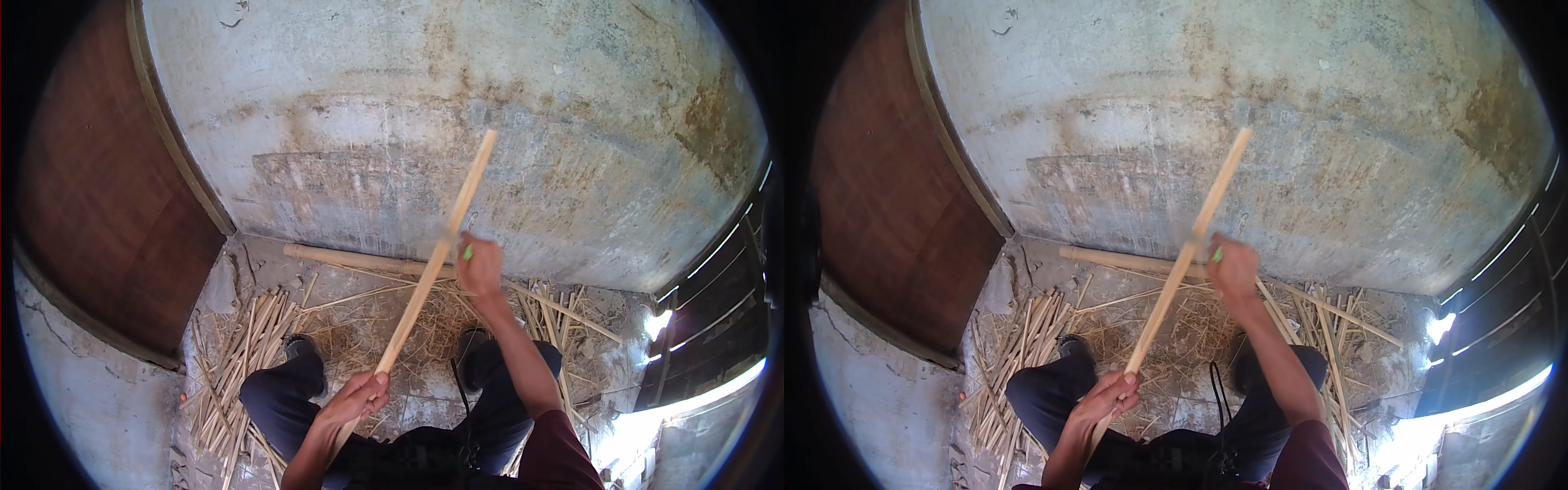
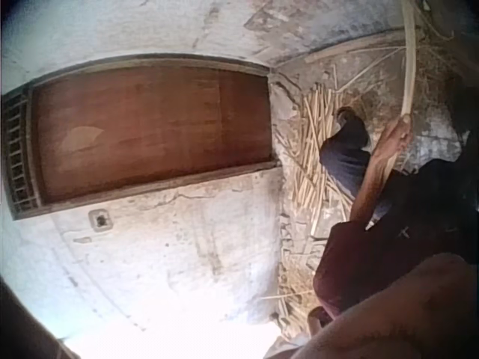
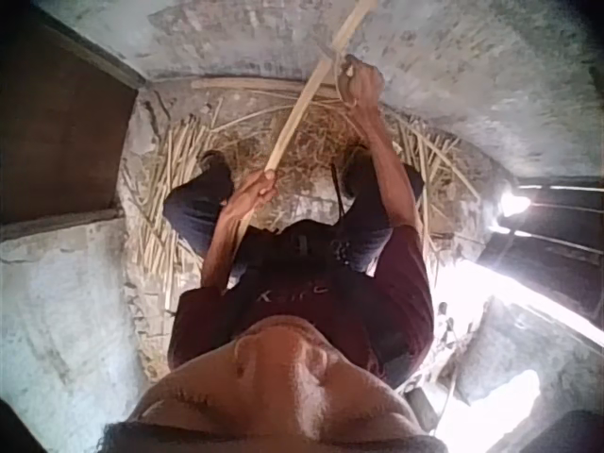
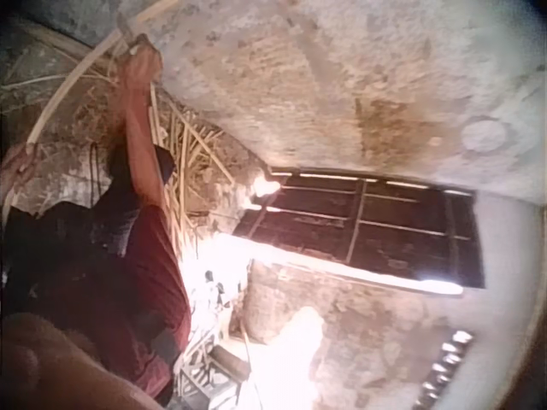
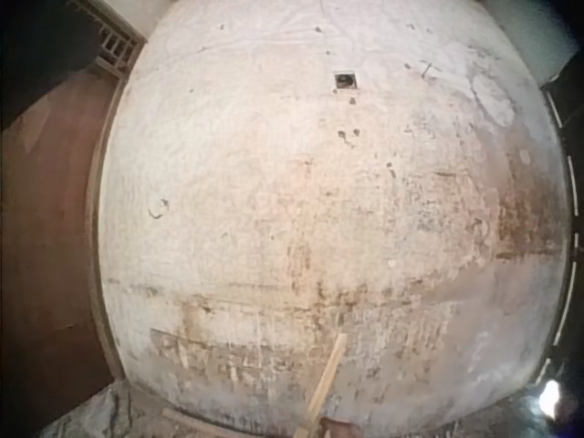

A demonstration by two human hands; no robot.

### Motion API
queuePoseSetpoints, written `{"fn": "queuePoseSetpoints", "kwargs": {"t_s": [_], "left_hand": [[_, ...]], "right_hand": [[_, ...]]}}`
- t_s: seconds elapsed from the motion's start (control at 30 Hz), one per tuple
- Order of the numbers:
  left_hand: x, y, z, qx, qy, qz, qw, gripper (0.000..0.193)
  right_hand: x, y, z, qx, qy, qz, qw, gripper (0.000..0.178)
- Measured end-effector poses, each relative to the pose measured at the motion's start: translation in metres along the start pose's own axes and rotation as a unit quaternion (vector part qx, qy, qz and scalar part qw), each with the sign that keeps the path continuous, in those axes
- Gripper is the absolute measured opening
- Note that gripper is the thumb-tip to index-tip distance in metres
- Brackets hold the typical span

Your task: The person uses a knife to shave down a long strip of wood while sitting amongst piles of wood scraps.

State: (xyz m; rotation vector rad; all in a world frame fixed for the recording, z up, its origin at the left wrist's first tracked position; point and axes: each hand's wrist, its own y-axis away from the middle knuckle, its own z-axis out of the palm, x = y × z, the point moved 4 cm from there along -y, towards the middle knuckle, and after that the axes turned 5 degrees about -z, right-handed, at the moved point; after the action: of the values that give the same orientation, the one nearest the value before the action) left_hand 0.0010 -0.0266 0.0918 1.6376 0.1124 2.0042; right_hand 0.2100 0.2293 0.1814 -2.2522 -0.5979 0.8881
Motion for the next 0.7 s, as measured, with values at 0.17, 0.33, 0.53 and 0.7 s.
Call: {"fn": "queuePoseSetpoints", "kwargs": {"t_s": [0.17,0.33,0.53,0.7], "left_hand": [[-0.014,0.004,0.003,-0.008,0.012,-0.007,1.000,0.047],[-0.014,0.014,0.000,-0.006,0.018,0.000,1.000,0.047],[-0.025,0.023,0.004,-0.009,-0.005,-0.012,1.000,0.047],[-0.043,0.038,0.009,-0.010,0.009,-0.054,0.998,0.049]], "right_hand": [[0.016,-0.005,-0.006,0.035,0.038,-0.056,0.997,0.018],[0.017,-0.008,-0.006,-0.043,0.018,-0.020,0.999,0.027],[0.053,-0.020,-0.012,0.035,0.079,0.008,0.996,0.027],[0.078,-0.027,-0.013,0.049,0.108,0.085,0.989,0.027]]}}
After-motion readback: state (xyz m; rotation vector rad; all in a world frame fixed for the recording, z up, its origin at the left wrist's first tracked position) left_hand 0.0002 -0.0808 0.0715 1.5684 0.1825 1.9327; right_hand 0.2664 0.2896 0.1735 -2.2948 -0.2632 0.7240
